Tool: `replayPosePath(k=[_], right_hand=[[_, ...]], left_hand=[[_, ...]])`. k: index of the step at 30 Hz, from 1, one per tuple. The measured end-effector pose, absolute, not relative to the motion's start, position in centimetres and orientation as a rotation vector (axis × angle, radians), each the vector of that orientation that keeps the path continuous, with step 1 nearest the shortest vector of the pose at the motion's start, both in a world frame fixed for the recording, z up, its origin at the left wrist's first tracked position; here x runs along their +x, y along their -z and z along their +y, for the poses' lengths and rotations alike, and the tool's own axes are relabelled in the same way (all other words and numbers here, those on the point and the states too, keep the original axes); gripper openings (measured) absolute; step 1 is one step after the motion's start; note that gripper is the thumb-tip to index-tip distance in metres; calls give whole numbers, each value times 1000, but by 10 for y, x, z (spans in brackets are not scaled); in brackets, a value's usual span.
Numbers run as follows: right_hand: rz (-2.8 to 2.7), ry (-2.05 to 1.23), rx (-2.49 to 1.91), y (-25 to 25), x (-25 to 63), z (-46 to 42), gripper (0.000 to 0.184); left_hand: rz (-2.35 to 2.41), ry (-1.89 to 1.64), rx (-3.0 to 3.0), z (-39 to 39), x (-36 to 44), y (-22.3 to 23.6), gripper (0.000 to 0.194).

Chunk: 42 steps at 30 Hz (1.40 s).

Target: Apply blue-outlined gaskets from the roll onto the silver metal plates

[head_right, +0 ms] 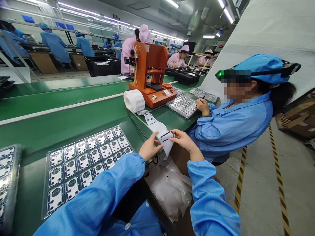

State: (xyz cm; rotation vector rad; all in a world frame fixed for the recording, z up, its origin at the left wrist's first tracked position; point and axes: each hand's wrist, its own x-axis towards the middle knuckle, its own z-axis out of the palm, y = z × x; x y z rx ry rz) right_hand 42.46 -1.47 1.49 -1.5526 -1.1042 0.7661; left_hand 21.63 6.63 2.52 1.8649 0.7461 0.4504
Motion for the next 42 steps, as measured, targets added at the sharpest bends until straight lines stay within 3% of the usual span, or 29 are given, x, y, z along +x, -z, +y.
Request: replayPosePath(k=[7,13,18,26,42], right_hand=[[-1190,-678,-1579,-18,413,-12,56],[-1341,-493,-1648,-34,409,-18,56],[-1848,42,-1766,-57,402,-17,29],[-2240,634,-1967,-82,381,-18,23],[-2370,828,-1879,-86,364,-32,22]], left_hand=[[666,-587,1665,76,234,-14,57],[680,-609,1689,80,232,-14,27],[688,-607,1731,76,230,-16,29],[709,-614,1785,75,231,-15,26],[724,-611,1848,70,232,-8,27]])
